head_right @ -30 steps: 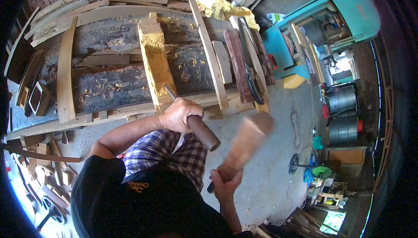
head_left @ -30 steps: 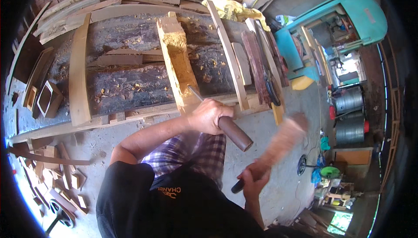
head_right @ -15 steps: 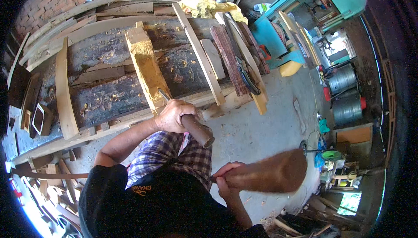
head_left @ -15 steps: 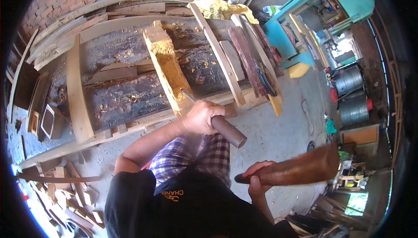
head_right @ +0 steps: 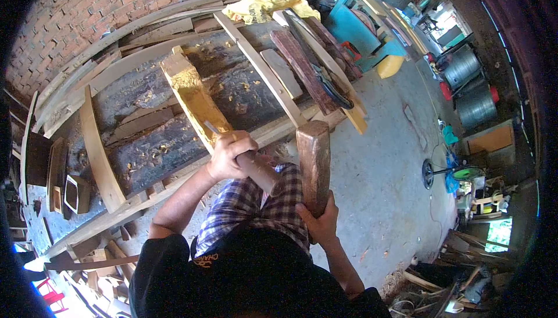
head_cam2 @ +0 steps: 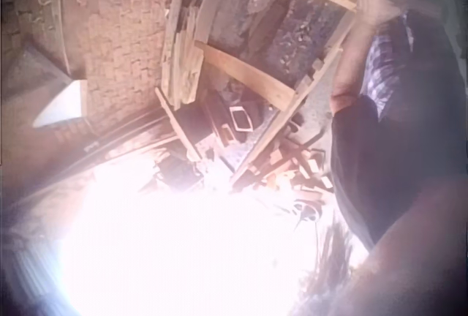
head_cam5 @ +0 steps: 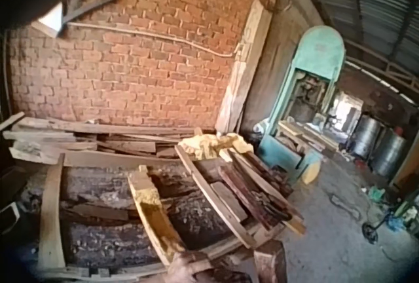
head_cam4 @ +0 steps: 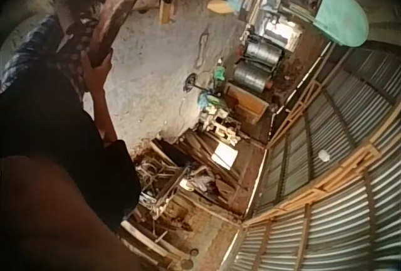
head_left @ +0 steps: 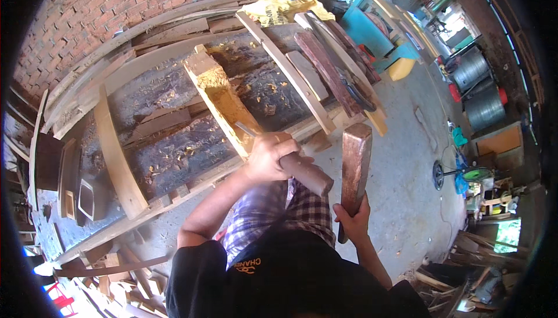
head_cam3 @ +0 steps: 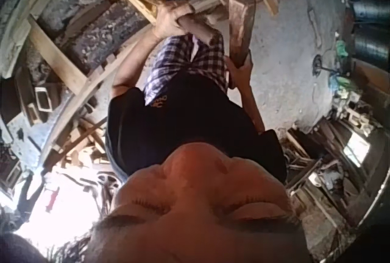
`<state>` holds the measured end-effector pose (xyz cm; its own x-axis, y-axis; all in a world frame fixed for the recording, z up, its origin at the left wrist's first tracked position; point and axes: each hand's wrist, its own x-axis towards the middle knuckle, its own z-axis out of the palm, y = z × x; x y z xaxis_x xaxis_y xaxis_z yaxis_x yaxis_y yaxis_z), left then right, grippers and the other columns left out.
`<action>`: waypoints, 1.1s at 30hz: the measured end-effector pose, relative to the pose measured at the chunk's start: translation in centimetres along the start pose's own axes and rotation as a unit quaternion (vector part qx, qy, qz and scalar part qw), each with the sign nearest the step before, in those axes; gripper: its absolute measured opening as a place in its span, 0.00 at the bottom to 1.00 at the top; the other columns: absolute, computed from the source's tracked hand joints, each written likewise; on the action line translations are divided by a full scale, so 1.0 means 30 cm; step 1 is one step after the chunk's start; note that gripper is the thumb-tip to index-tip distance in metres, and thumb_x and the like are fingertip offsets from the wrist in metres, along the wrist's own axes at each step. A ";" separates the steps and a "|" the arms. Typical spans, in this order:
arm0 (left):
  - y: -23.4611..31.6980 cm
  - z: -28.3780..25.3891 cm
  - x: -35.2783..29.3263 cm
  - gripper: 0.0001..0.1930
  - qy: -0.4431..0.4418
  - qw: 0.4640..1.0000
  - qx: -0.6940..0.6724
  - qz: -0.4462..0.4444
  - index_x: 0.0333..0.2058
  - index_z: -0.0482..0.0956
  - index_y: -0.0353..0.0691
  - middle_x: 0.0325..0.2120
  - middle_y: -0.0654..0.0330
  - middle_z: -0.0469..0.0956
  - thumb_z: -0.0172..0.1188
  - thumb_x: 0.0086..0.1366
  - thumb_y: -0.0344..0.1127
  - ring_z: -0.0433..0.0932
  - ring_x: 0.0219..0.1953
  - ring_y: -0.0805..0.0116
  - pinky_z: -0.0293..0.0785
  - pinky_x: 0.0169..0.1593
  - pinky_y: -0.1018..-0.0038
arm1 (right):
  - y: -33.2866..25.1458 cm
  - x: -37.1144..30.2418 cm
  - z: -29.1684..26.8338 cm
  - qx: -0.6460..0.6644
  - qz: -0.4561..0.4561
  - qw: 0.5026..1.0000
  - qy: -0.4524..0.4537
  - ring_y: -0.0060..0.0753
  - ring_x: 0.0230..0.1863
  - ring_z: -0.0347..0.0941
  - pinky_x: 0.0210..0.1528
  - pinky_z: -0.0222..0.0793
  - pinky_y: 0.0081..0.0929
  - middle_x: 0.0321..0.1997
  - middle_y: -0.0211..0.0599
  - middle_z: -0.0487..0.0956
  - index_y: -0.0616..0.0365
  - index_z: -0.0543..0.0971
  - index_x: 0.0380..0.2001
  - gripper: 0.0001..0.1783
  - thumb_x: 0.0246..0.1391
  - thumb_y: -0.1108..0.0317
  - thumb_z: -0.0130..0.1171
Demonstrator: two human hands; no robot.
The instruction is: The person chisels a piece of wood using a chisel and a wooden mallet on a workbench, then sets down the tools and feels the carved surface by hand.
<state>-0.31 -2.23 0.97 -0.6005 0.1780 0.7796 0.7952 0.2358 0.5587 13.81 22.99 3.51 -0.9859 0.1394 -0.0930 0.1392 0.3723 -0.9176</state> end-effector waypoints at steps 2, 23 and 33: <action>-0.002 -0.062 0.010 0.09 0.003 0.999 0.042 0.032 0.24 0.74 0.45 0.15 0.60 0.72 0.67 0.47 0.36 0.75 0.19 0.62 0.70 0.23 0.66 | 0.060 0.015 0.016 -0.041 -0.065 0.997 0.001 0.36 0.33 0.78 0.38 0.73 0.32 0.31 0.44 0.80 0.66 0.69 0.43 0.28 0.48 0.58 0.69; -0.287 -0.305 -0.100 0.17 0.006 0.821 0.373 -0.432 0.34 0.78 0.42 0.27 0.48 0.81 0.64 0.53 0.49 0.81 0.32 0.46 0.77 0.36 0.55 | 0.187 0.381 0.292 0.195 0.133 0.952 -0.195 0.22 0.19 0.72 0.21 0.72 0.23 0.30 0.34 0.75 0.61 0.61 0.53 0.32 0.51 0.64 0.67; -0.308 -0.300 -0.130 0.19 0.002 0.813 0.366 -0.453 0.36 0.78 0.39 0.28 0.46 0.81 0.65 0.51 0.46 0.80 0.35 0.44 0.74 0.39 0.56 | 0.070 0.602 0.269 0.011 -0.016 0.988 -0.156 0.25 0.23 0.77 0.20 0.73 0.25 0.32 0.41 0.78 0.63 0.67 0.46 0.27 0.48 0.65 0.68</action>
<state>-4.56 -13.70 -4.70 -0.9101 -0.3890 0.1430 -0.2383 0.7734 0.5875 -4.45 18.88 -3.23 -0.9710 -0.1629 -0.1750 0.1086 0.3514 -0.9299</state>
